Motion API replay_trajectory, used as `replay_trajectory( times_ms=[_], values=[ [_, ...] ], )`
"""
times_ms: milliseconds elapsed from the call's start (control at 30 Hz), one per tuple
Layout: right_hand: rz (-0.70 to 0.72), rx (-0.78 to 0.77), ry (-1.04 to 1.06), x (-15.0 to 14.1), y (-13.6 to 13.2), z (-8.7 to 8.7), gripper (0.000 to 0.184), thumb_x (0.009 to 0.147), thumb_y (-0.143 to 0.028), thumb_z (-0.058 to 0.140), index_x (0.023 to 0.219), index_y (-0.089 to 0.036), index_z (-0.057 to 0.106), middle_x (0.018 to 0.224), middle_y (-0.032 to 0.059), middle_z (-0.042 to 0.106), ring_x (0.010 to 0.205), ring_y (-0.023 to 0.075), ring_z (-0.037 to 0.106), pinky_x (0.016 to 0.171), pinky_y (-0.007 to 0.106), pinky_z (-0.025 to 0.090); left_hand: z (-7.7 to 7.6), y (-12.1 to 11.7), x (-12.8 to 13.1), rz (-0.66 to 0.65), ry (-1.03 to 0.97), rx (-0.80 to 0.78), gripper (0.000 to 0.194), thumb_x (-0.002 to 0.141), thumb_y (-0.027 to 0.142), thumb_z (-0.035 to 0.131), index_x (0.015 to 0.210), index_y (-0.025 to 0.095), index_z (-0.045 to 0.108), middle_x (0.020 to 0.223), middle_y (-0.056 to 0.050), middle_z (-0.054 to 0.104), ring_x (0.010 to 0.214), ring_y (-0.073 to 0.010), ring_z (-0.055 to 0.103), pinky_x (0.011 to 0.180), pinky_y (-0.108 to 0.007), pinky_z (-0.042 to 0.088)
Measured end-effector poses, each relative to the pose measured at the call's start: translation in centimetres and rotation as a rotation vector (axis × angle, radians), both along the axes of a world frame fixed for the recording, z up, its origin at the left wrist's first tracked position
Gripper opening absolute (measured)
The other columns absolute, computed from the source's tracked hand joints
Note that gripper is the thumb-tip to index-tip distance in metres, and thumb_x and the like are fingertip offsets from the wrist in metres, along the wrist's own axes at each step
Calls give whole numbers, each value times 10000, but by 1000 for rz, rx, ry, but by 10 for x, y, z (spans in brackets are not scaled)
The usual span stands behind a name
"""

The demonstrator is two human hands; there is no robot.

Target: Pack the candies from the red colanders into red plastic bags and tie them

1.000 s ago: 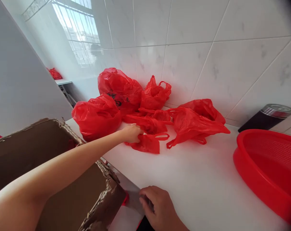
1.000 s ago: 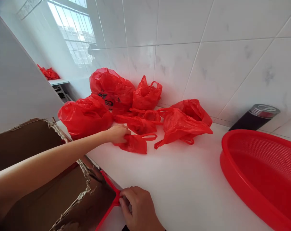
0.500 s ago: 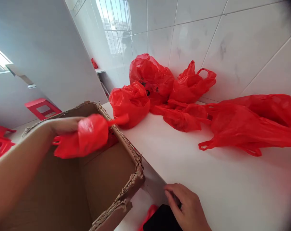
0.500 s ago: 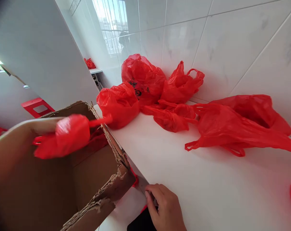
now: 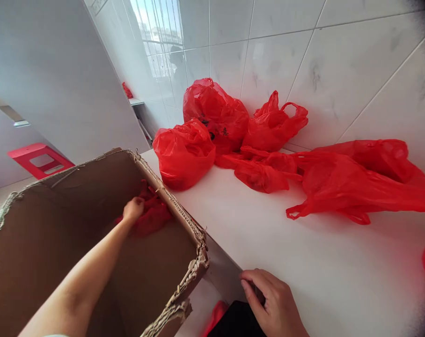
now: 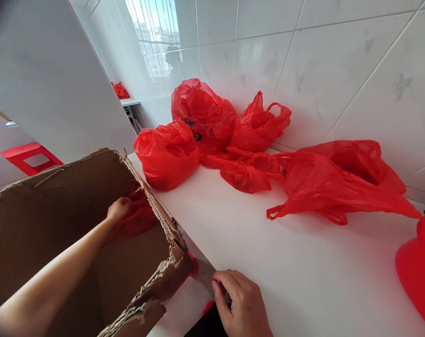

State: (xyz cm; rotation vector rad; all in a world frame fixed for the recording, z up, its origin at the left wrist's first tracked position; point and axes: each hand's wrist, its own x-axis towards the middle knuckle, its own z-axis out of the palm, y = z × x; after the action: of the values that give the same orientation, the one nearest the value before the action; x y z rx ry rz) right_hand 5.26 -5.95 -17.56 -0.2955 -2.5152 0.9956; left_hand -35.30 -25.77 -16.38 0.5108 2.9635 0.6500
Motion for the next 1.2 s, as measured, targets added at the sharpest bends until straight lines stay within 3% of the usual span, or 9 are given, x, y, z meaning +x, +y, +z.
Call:
replay_trajectory(
  times_ms=[133, 233, 367, 467, 600, 700, 900, 1067, 1200],
  values=[
    [2, 17, 10, -3, -1, 4, 161, 915, -160, 469, 912, -217, 620, 760, 11, 642, 645, 138, 586, 597, 242, 439, 52, 15, -7, 181, 433, 368, 173, 926, 260, 479, 1035, 143, 545, 860, -13, 554, 780, -161, 564, 736, -349, 492],
    [-14, 9, 10, -4, -1, 7, 157, 883, -144, 482, 885, -215, 622, 732, 3, 636, 622, 132, 569, 583, 238, 417, 109, 51, 28, 87, 688, 611, 202, 864, 224, 482, 1061, 183, 479, 912, -3, 510, 809, -138, 525, 748, -308, 469],
    [-30, -50, -3, -2, 0, 9, 181, 846, -131, 493, 902, -229, 635, 737, -9, 633, 628, 123, 565, 594, 229, 399, 162, 143, 114, -697, 975, 848, 95, 831, 229, 560, 921, 216, 532, 876, -10, 579, 856, -163, 557, 796, -336, 471],
    [-50, -43, 32, 1, 1, 10, 183, 822, -135, 493, 880, -226, 641, 716, -10, 622, 607, 119, 556, 582, 230, 386, 161, 234, 155, -1042, 695, 407, 160, 924, 233, 467, 1040, 238, 576, 1054, -20, 644, 1027, -166, 561, 894, -324, 467],
    [-89, -32, 116, 1, 2, 6, 179, 776, -131, 500, 835, -225, 640, 672, -22, 617, 563, 108, 547, 549, 218, 374, 126, 328, 148, -1028, 483, 65, 228, 867, 218, 599, 1093, 196, 616, 1117, -77, 650, 1035, -233, 592, 823, -373, 511],
    [-95, -19, 203, -1, 4, 1, 183, 744, -134, 502, 819, -231, 638, 654, -34, 627, 542, 103, 551, 533, 213, 369, 107, 351, 131, -1009, 392, -31, 253, 874, 306, 630, 1073, 150, 622, 1087, -82, 642, 966, -218, 620, 825, -418, 521],
    [-49, -19, 181, 1, 7, 2, 169, 794, -138, 484, 833, -219, 627, 662, -15, 616, 563, 118, 553, 540, 223, 372, 136, 287, 121, -904, 262, 95, 229, 866, 188, 519, 1093, 168, 540, 867, -31, 641, 781, -175, 630, 736, -333, 519],
    [-9, -40, 122, 6, 7, 7, 159, 889, -147, 468, 888, -214, 612, 730, 2, 625, 630, 134, 561, 593, 239, 402, 206, 151, 100, -706, 120, 299, 396, 921, 384, 324, 1226, 158, 439, 930, -25, 604, 821, -155, 626, 703, -305, 522],
    [26, -53, 80, 7, 4, 4, 159, 923, -159, 467, 940, -223, 612, 761, 0, 625, 628, 130, 557, 588, 242, 414, 222, 35, 59, -404, -472, 344, 669, 606, 552, 747, 1142, 184, 592, 871, 20, 660, 846, -230, 634, 717, -349, 532]
  ],
)
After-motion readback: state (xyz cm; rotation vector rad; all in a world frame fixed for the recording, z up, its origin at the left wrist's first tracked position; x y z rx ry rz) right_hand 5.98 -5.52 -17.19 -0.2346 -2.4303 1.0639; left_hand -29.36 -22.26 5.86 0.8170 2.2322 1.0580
